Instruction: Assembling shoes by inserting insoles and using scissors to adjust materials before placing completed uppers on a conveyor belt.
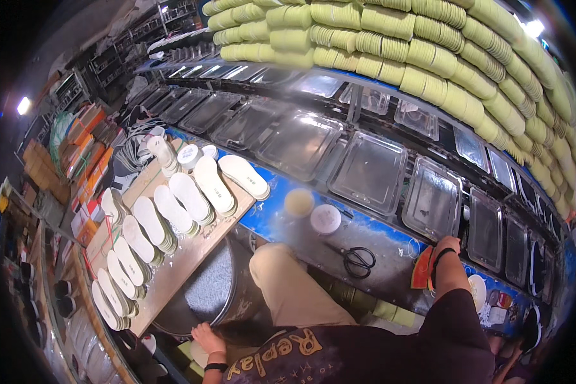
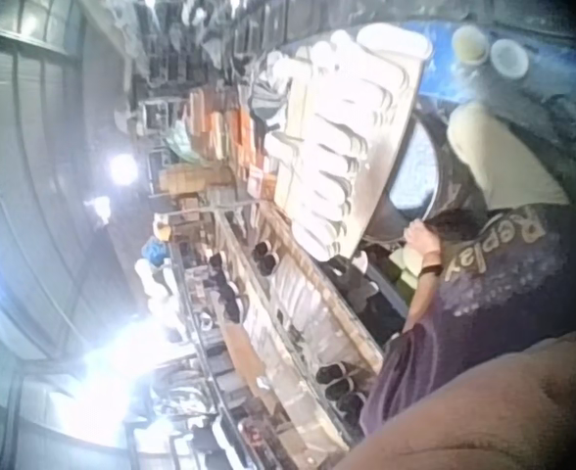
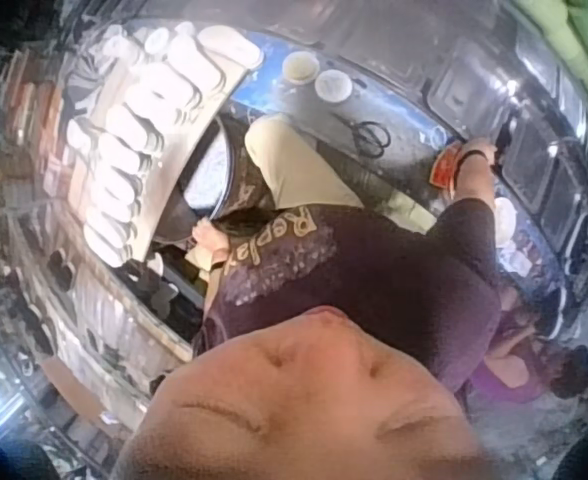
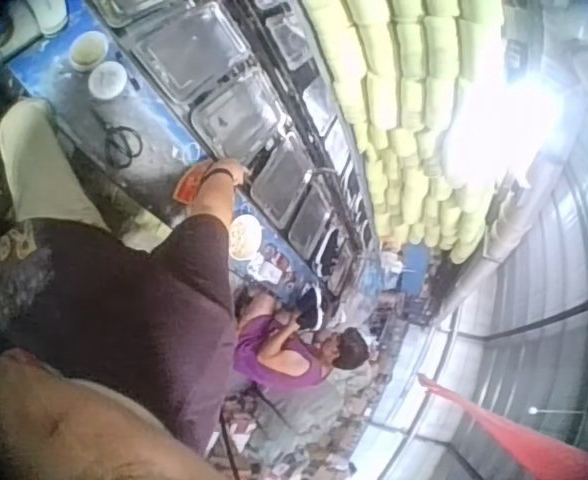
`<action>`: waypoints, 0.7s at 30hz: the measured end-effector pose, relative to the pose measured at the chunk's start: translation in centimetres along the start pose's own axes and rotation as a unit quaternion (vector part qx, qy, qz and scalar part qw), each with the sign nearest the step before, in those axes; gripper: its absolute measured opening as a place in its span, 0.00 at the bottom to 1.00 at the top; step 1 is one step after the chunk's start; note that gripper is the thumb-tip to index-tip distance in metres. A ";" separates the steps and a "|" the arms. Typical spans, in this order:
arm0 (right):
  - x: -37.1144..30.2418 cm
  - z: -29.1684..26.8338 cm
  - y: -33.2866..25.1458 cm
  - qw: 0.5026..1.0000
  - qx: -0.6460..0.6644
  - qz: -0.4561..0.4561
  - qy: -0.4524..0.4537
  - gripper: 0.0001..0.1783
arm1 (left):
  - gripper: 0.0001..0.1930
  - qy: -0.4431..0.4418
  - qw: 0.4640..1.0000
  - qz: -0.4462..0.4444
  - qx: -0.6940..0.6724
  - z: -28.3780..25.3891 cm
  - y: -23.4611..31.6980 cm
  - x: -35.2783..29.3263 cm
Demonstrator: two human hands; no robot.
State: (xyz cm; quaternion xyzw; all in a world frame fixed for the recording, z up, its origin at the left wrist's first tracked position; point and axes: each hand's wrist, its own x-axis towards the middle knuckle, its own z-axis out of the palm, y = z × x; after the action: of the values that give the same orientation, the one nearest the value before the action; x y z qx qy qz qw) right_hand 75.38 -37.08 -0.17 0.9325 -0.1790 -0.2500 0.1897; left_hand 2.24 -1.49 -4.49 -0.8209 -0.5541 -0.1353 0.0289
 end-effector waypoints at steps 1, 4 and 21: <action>-0.5 -0.3 -0.1 1.000 -0.014 0.014 0.009 0.43 | 0.16 0.031 0.999 0.010 -0.004 0.0 0.1 0.1; -1.4 0.0 0.2 0.996 -0.030 -0.024 0.080 0.28 | 0.16 0.020 1.000 -0.009 0.023 -0.8 0.9 0.9; -3.0 -0.8 -0.6 0.986 -0.102 -0.127 0.031 0.20 | 0.29 0.077 0.624 0.242 -0.739 -41.1 9.6 18.1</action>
State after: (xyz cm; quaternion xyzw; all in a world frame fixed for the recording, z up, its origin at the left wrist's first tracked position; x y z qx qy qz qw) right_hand 73.57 -35.04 1.38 0.9308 -0.0270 -0.2600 0.2556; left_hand 9.56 2.98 40.62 -0.6573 -0.0453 -0.5499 -0.5132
